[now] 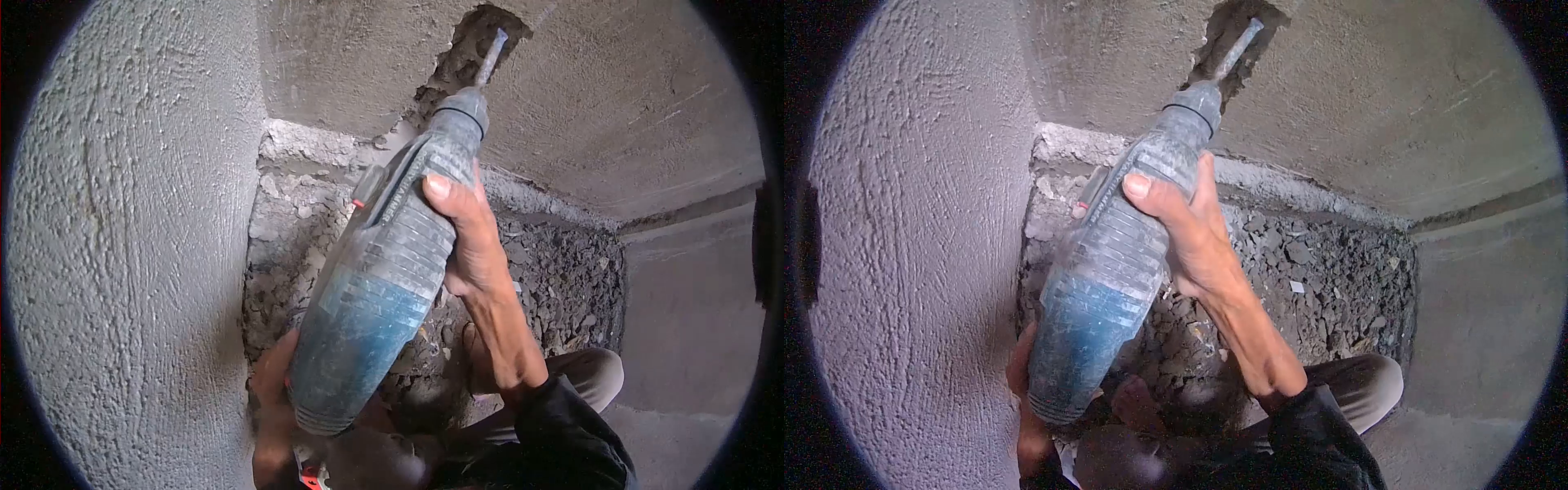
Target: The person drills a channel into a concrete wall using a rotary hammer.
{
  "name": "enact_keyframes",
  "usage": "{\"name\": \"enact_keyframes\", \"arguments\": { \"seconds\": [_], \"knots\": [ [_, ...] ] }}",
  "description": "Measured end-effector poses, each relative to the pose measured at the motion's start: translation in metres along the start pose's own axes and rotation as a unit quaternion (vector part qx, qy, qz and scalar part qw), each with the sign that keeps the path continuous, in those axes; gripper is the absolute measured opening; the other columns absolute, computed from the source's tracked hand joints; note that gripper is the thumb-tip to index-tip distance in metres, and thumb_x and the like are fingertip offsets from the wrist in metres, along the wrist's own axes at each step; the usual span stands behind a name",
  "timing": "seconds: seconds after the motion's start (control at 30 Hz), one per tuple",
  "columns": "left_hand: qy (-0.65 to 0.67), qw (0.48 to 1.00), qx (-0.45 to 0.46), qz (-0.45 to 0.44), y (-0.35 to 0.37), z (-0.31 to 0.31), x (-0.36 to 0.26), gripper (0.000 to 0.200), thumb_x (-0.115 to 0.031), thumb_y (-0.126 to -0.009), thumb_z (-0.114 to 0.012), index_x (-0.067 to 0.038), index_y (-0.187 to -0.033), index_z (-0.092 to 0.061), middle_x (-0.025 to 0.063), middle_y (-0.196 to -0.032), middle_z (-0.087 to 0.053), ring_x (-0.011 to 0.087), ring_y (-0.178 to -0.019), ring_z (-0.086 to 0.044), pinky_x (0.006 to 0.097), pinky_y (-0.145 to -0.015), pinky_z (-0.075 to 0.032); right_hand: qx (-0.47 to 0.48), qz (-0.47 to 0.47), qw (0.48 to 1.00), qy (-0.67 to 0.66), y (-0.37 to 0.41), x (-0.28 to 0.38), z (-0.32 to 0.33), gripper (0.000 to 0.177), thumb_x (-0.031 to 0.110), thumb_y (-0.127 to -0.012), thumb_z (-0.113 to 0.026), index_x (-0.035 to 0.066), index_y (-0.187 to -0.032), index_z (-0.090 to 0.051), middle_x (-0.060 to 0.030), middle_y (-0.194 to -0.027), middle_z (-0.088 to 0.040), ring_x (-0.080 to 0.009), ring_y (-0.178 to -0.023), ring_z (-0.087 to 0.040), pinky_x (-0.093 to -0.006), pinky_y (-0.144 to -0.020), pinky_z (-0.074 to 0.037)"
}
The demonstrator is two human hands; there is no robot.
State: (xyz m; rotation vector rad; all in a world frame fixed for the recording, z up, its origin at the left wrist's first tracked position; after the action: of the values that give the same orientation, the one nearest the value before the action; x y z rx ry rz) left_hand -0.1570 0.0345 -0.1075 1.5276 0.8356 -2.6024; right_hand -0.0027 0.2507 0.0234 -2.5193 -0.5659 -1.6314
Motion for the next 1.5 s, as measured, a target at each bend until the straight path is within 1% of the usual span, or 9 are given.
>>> {"name": "enact_keyframes", "arguments": {
  "seconds": [0.23,0.37,0.53,0.67,0.83,0.97,1.03,1.13,1.5],
  "knots": [
    [0.13,0.991,-0.021,-0.023,-0.02,-0.03,-0.01,0.073,-0.013,-0.074,-0.084,0.002,-0.137,-0.048,0.0221,-0.113,-0.066,0.0301,-0.096,-0.069,0.0398,-0.082,-0.056,-0.042,-0.003,0.999,0.013,-0.003,0.005,0.013,0.086,0.024,-0.08,-0.078,0.003,-0.139,-0.02,-0.0221,-0.113,-0.053,-0.0329,-0.095,-0.067,-0.0501,-0.081,-0.06],
    [0.032,0.999,0.014,-0.003,-0.005,-0.024,0.002,0.067,-0.011,-0.079,-0.079,0.003,-0.137,-0.048,0.0208,-0.116,-0.066,0.029,-0.095,-0.069,0.0396,-0.082,-0.056,-0.021,-0.011,1.0,0.019,-0.006,0.003,0.021,0.087,0.026,-0.079,-0.079,0.003,-0.139,-0.02,-0.0226,-0.115,-0.052,-0.0338,-0.098,-0.066,-0.0502,-0.081,-0.06],
    [0.129,0.983,0.024,0.128,0.022,-0.022,0.023,0.06,-0.011,-0.084,-0.073,0.004,-0.136,-0.048,0.0171,-0.119,-0.066,0.0255,-0.097,-0.069,0.0379,-0.083,-0.056,-0.03,0.001,1.0,0.007,-0.005,-0.017,0.028,0.088,0.029,-0.076,-0.081,0.004,-0.137,-0.023,-0.0191,-0.117,-0.05,-0.0327,-0.111,-0.058,-0.0528,-0.094,-0.051],
    [0.332,0.894,-0.027,0.298,0.058,-0.018,0.047,0.057,-0.01,-0.085,-0.072,0.004,-0.135,-0.049,0.0171,-0.118,-0.066,0.0249,-0.098,-0.068,0.038,-0.083,-0.056,0.006,-0.004,0.999,-0.034,-0.013,-0.023,0.026,0.085,0.029,-0.078,-0.079,0.003,-0.138,-0.025,-0.0189,-0.122,-0.05,-0.0303,-0.114,-0.055,-0.0478,-0.099,-0.049],
    [0.565,0.679,-0.068,0.464,0.077,-0.023,0.065,0.052,-0.009,-0.086,-0.069,0.005,-0.133,-0.051,0.0171,-0.118,-0.066,0.0242,-0.099,-0.067,0.0381,-0.082,-0.055,0.012,-0.051,0.998,-0.041,-0.029,-0.027,0.028,0.058,0.029,-0.079,-0.081,0.0,-0.117,-0.049,-0.0098,-0.098,-0.063,-0.0187,-0.087,-0.066,-0.0378,-0.083,-0.058],
    [0.41,0.83,0.086,0.368,0.016,-0.023,0.048,0.054,-0.018,-0.085,-0.071,0.006,-0.129,-0.052,0.0206,-0.111,-0.065,0.0281,-0.093,-0.066,0.0422,-0.078,-0.055,0.005,-0.046,0.998,-0.051,-0.041,-0.034,0.022,0.061,0.019,-0.078,-0.082,0.0,-0.121,-0.043,-0.0129,-0.102,-0.062,-0.0212,-0.083,-0.068,-0.0375,-0.076,-0.061],
    [0.71,0.646,-0.005,0.279,0.007,-0.033,0.044,0.066,-0.037,-0.08,-0.074,0.005,-0.126,-0.053,0.0206,-0.102,-0.065,0.0306,-0.083,-0.065,0.0437,-0.073,-0.053,-0.011,-0.044,0.998,-0.038,-0.043,-0.033,0.016,0.064,0.018,-0.077,-0.082,0.0,-0.122,-0.042,-0.0134,-0.102,-0.061,-0.0214,-0.083,-0.068,-0.0383,-0.076,-0.061],
    [0.731,0.608,0.002,0.311,0.011,-0.04,0.048,0.082,-0.055,-0.074,-0.073,0.005,-0.127,-0.053,0.0188,-0.095,-0.065,0.0314,-0.079,-0.064,0.0432,-0.072,-0.052,-0.025,-0.032,0.999,-0.023,-0.048,-0.035,0.012,0.069,0.015,-0.075,-0.084,-0.001,-0.125,-0.038,-0.0143,-0.1,-0.061,-0.0224,-0.083,-0.068,-0.0386,-0.075,-0.061],
    [0.772,0.562,0.047,0.294,-0.02,-0.051,0.055,0.073,-0.044,-0.08,-0.07,0.003,-0.132,-0.05,0.017,-0.089,-0.064,0.0296,-0.074,-0.062,0.0428,-0.067,-0.05,-0.046,-0.005,0.999,-0.002,-0.065,-0.03,0.019,0.062,0.014,-0.075,-0.083,0.001,-0.118,-0.041,-0.0126,-0.095,-0.062,-0.0204,-0.079,-0.067,-0.0372,-0.07,-0.06]
  ]
}}
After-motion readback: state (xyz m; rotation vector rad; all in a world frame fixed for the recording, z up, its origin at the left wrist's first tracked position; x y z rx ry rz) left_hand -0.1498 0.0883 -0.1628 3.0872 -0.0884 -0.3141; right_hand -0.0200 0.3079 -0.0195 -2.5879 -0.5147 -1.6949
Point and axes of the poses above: each hand's wrist, its own y-axis away from the middle knuckle, its own z-axis out of the back of the hand, x = y × z, the point moved 1 cm from there along -y, towards the middle knuckle
